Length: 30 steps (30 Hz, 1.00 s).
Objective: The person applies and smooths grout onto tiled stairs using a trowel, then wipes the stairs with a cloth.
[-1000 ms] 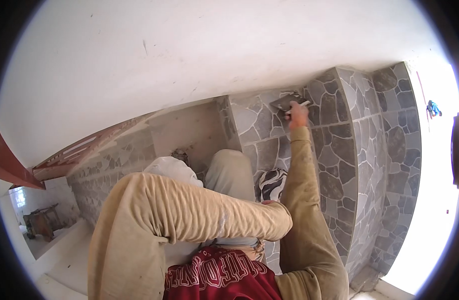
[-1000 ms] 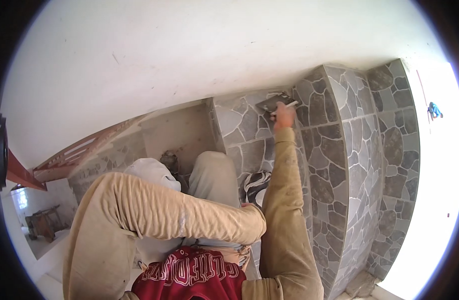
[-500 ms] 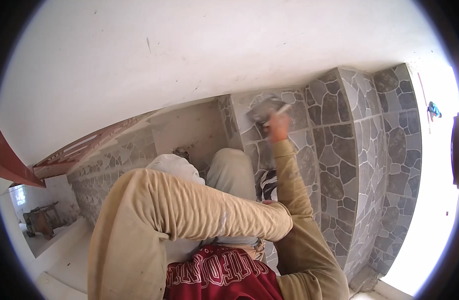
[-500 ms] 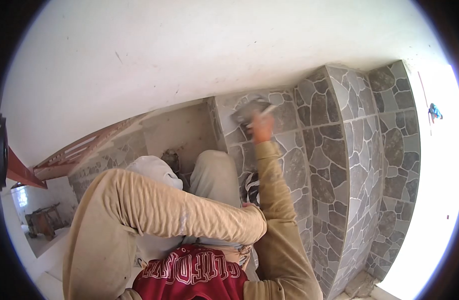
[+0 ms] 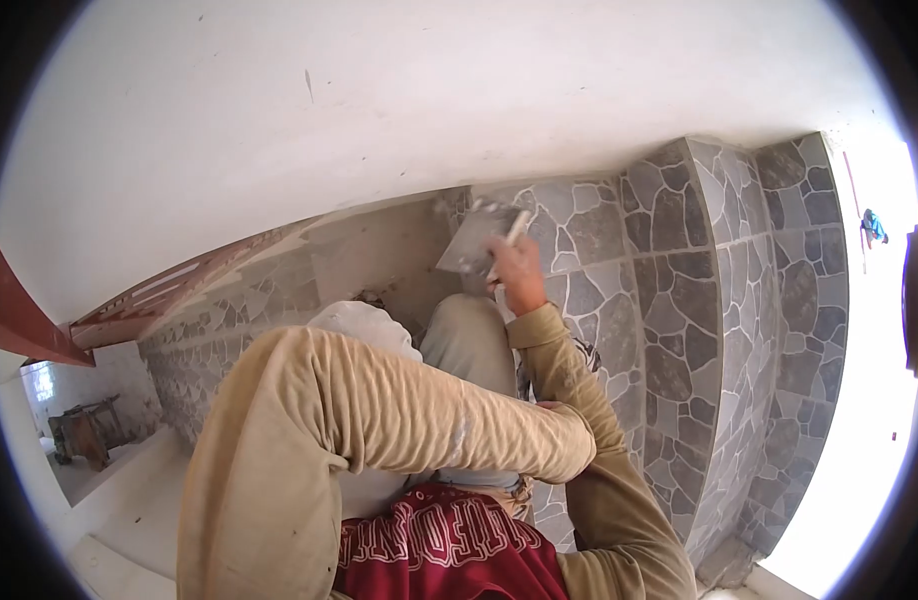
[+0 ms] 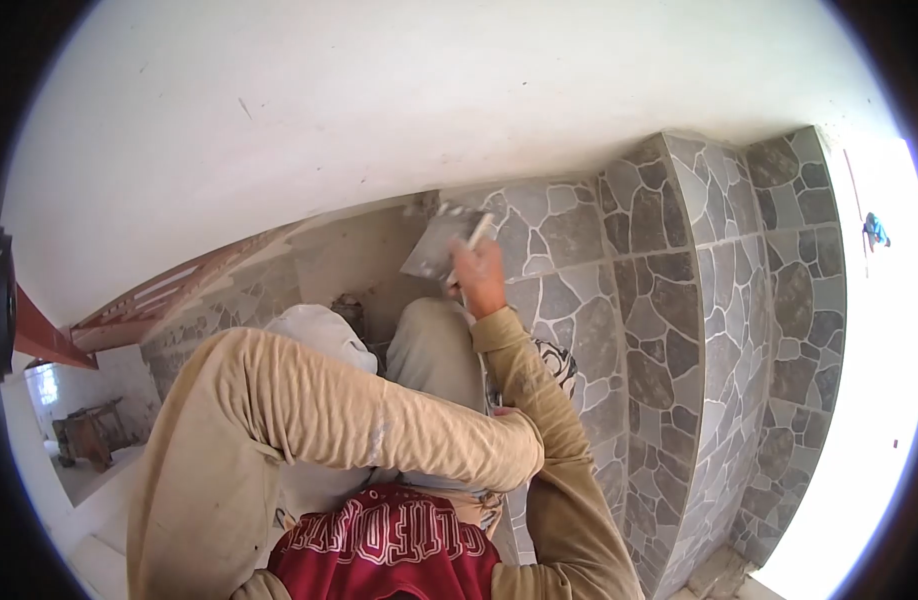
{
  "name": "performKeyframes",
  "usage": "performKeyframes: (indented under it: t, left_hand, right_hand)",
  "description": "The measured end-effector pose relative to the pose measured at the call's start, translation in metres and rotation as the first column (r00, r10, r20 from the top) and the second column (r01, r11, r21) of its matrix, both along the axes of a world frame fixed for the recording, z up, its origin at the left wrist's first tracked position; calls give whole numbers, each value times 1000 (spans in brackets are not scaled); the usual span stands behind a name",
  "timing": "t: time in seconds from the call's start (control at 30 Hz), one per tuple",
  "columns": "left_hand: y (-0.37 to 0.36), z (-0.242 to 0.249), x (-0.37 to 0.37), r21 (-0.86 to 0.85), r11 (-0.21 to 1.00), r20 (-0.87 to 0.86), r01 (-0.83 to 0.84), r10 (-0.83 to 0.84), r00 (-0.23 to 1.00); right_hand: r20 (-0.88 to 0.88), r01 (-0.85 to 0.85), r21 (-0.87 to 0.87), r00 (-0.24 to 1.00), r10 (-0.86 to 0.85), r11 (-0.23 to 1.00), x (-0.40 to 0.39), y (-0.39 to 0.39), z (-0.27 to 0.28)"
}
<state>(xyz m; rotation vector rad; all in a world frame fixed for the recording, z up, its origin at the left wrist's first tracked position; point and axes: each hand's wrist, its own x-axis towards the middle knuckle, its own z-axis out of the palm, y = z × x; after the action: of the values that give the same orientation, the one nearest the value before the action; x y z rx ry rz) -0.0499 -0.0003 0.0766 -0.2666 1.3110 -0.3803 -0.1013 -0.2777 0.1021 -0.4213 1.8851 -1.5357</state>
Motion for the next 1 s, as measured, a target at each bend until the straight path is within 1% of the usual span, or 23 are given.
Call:
performKeyframes:
  t: [0.03,0.07,0.1,0.13,0.17,0.2,0.27,0.33,0.37,0.4,0.43,0.5,0.57,0.63,0.67,0.7,0.73,0.77,0.8,0.83,0.87,0.97,1.0]
  left_hand:
    - [8,-8,-4,-40,999,-26,-11,10,1000]
    - [-23,11,4,-41,999,-19,-21,20,1000]
    - [-57,31,18,408,885,-179,223,-162,970]
    - [-86,53,30,711,528,-401,465,-239,885]
    - [-90,59,30,701,575,-386,423,-193,902]
    - [-93,61,29,697,576,-392,428,-194,899]
    - [-62,20,25,618,715,-251,327,-216,944]
    - [-27,-23,25,508,828,-95,236,-218,971]
    - [-25,-24,26,440,875,-22,202,-214,977]
    - [-22,-25,25,441,872,-28,211,-221,975]
    - [-31,-14,24,484,840,-94,244,-227,969]
    - [-55,11,24,557,770,-222,312,-224,949]
    - [-69,25,28,613,691,-339,383,-207,918]
    - [-59,5,29,625,685,-336,375,-198,921]
    - [-68,9,31,637,679,-332,366,-186,925]
    - [-66,4,34,649,671,-329,358,-177,928]
    - [-62,1,35,662,661,-329,354,-168,929]
    - [-60,0,35,673,651,-332,352,-159,930]
    - [-112,26,66,671,649,-340,359,-161,927]
    - [-142,68,60,695,625,-357,356,-129,925]
    - [-147,122,25,719,600,-370,351,-96,924]
    - [-158,134,27,726,550,-426,412,-110,898]
    - [-154,129,24,724,553,-429,412,-105,897]
  right_hand:
    - [53,71,-15,996,-70,997,-4,-2,2]
    - [60,61,-16,996,-60,998,-25,0,-10]
    - [98,161,-30,983,-157,987,-59,8,-32]
    - [135,265,-39,957,-258,963,-75,14,-47]
    - [134,266,-40,957,-258,963,-72,13,-51]
    - [111,270,-79,959,-260,960,-69,9,-54]
    - [89,268,-117,962,-259,956,-46,-2,-49]
    - [106,-58,0,993,58,998,-9,-8,-19]
    - [103,-49,0,994,48,999,-8,-5,-9]
    - [157,-108,24,982,103,994,-8,-3,0]
    - [212,-172,46,964,159,984,-9,-1,4]
    - [85,44,14,995,-45,999,-41,17,-10]
    - [-224,90,-34,970,-95,995,-107,55,-59]
    - [-416,177,30,897,-148,984,-159,75,-55]
    - [-600,188,231,800,-12,955,-176,71,-33]
    - [-724,239,415,671,159,878,-186,67,-10]
    - [-726,244,416,670,158,876,-193,64,-6]
    - [-751,305,494,622,222,814,-201,62,-1]
    - [-766,368,558,574,291,744,-207,60,3]
    - [-759,388,609,538,367,692,-212,58,0]
    - [-761,388,607,535,367,693,-211,55,1]
    - [-740,425,648,550,387,632,-204,45,-4]
    - [-742,413,658,497,450,630,-204,42,-14]
